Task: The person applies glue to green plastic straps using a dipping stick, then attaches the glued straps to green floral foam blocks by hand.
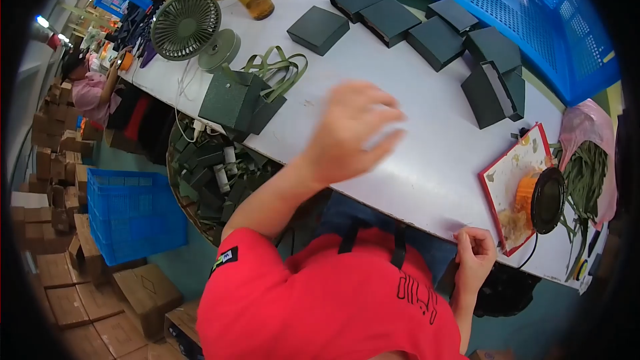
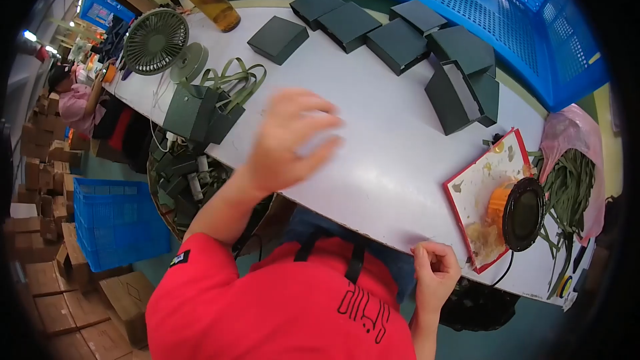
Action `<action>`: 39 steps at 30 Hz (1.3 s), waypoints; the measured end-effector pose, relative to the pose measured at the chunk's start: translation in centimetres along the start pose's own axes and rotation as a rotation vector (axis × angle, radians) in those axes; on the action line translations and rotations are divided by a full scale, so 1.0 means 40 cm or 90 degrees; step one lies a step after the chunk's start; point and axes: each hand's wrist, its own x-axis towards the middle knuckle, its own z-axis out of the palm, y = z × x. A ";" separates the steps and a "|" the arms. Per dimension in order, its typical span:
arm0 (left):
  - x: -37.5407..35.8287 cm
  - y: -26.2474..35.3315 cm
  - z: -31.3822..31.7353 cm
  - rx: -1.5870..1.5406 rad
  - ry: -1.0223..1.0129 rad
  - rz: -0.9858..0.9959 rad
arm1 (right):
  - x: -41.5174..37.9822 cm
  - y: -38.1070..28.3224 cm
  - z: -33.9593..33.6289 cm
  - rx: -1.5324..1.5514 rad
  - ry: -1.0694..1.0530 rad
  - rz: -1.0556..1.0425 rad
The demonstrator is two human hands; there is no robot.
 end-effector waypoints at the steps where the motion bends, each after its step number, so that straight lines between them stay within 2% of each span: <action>1: 0.009 0.004 0.049 -0.044 -0.041 0.032 | -0.001 0.003 -0.002 0.007 -0.003 -0.002; 6: 0.096 -0.023 0.202 -0.085 -0.119 0.078 | -0.003 0.010 -0.014 0.053 0.003 0.005; 12: 0.220 -0.005 0.335 0.010 -0.073 0.176 | 0.004 0.012 -0.002 0.076 0.018 -0.005; 17: 0.241 -0.029 0.403 -0.006 -0.157 0.079 | -0.009 0.001 -0.004 0.008 0.021 0.014; 22: 0.216 -0.028 0.330 -0.055 -0.214 -0.027 | -0.041 0.002 -0.072 -0.016 0.065 -0.004; 26: 0.150 -0.047 0.225 -0.025 -0.193 -0.015 | -0.051 -0.016 -0.149 0.065 0.303 -0.098; 28: 0.127 -0.045 0.164 0.001 -0.218 -0.012 | -0.061 0.003 -0.244 0.056 0.357 -0.136; 30: 0.112 -0.019 0.103 0.040 -0.271 -0.009 | -0.073 0.003 -0.323 0.065 0.450 -0.086; 32: 0.106 0.005 0.055 0.063 -0.332 -0.042 | -0.113 0.063 -0.477 0.026 0.409 -0.082; 34: 0.117 0.035 0.029 0.069 -0.384 -0.037 | -0.115 0.102 -0.545 -0.127 0.554 0.082; 35: 0.123 0.053 0.023 0.075 -0.384 -0.036 | -0.129 0.158 -0.610 -0.137 0.488 0.065; 36: 0.127 0.067 0.023 0.066 -0.384 -0.027 | -0.133 0.127 -0.598 -0.452 0.424 0.015; 37: 0.138 0.079 0.036 0.075 -0.400 -0.010 | -0.126 0.101 -0.570 -0.720 0.421 -0.078; 38: 0.146 0.093 0.043 0.090 -0.413 0.002 | -0.118 0.067 -0.538 -0.821 0.466 -0.051; 39: 0.147 0.102 0.043 0.087 -0.424 0.029 | -0.115 0.055 -0.519 -0.804 0.513 -0.072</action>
